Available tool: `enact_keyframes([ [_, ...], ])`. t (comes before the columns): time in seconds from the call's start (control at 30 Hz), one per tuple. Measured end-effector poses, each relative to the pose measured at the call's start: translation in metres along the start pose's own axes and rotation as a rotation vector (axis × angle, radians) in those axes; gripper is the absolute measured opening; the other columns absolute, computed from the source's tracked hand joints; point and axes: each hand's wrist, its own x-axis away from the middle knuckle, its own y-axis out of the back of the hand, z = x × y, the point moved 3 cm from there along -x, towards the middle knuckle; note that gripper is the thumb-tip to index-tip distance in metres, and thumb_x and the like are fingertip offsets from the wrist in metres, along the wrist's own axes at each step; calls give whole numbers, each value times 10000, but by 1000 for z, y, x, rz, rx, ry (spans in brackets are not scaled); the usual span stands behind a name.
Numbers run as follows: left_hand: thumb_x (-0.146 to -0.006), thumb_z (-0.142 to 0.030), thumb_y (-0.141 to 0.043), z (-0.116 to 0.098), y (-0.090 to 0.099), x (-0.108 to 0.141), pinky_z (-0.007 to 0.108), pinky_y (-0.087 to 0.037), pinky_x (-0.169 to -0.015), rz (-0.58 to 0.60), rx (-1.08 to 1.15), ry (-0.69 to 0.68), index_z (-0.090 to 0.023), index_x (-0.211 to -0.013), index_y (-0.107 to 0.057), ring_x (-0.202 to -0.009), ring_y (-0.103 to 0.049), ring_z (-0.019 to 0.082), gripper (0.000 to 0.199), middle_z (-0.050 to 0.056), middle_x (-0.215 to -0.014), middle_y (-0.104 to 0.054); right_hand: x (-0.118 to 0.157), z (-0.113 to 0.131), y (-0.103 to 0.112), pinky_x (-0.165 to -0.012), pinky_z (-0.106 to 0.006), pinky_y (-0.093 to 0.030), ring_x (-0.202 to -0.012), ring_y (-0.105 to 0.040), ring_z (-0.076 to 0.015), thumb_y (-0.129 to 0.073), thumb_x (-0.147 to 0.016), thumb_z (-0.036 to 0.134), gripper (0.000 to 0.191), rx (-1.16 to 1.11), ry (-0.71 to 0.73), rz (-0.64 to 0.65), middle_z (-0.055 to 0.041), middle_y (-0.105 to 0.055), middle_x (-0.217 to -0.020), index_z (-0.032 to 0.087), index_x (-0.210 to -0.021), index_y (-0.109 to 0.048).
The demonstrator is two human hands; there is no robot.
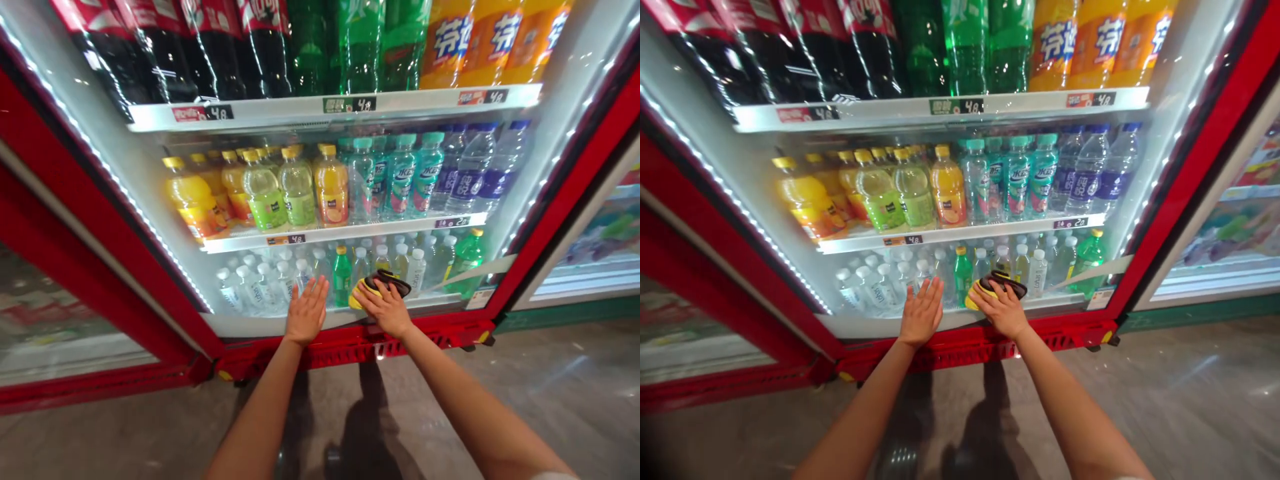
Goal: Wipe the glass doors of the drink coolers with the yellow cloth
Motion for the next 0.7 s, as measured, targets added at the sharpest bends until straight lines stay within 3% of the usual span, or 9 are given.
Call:
enact_keyframes([
  [0.07, -951, -224, -535, 8, 2, 8, 473, 80, -1288, -3, 0, 11, -185, -1610, -246, -1568, -172, 217, 721, 120, -1596, -400, 11, -10, 4, -1210, -371, -241, -1397, -471, -177, -519, -958, 204, 581, -8, 59, 67, 86, -617, -1450, 507, -1454, -505],
  [0.17, -957, -226, -523, 19, 7, 15, 479, 55, -1292, -10, 1, 49, -188, -1614, -235, -1564, -201, 227, 718, 122, -1607, -380, -11, -14, 11, -1215, -427, -228, -1440, -433, -221, -511, -974, 257, 517, 37, -61, 10, 36, -594, -1482, 466, -1445, -539],
  [0.3, -952, -225, -518, 31, 14, 22, 502, 3, -1295, 20, 6, 81, -199, -1614, -241, -1562, -219, 240, 718, 119, -1620, -362, -59, 32, 4, -1209, -587, -163, -1533, -265, -337, -514, -978, 314, 524, 62, -208, -110, -59, -485, -1577, 363, -1499, -506],
  [0.4, -951, -223, -510, 39, 18, 30, 512, -10, -1294, 38, -7, 106, -187, -1609, -261, -1562, -221, 247, 704, 124, -1621, -361, -57, 63, -7, -1220, -533, -164, -1511, -321, -295, -515, -979, 270, 568, 14, -62, -39, -12, -506, -1562, 402, -1527, -449],
  [0.53, -949, -224, -505, 49, 22, 41, 520, -23, -1295, 50, -16, 158, -173, -1603, -283, -1561, -225, 251, 692, 132, -1622, -363, -33, 55, -4, -1198, -382, -246, -1401, -477, -200, -517, -969, 203, 601, -29, 176, 67, 71, -583, -1486, 479, -1500, -455],
  [0.63, -950, -227, -505, 58, 27, 46, 543, -23, -1291, 38, -21, 215, -162, -1599, -294, -1561, -225, 265, 685, 144, -1631, -343, -56, 52, 6, -1198, -449, -251, -1428, -450, -245, -506, -986, 242, 552, 3, 63, -27, 26, -581, -1492, 450, -1496, -479],
  [0.7, -954, -223, -501, 62, 31, 49, 539, -17, -1292, 34, -24, 233, -156, -1600, -292, -1563, -220, 263, 682, 149, -1633, -339, -83, 70, 7, -1199, -538, -225, -1486, -369, -301, -485, -1000, 273, 542, 10, -55, -88, -24, -522, -1547, 405, -1525, -454],
])
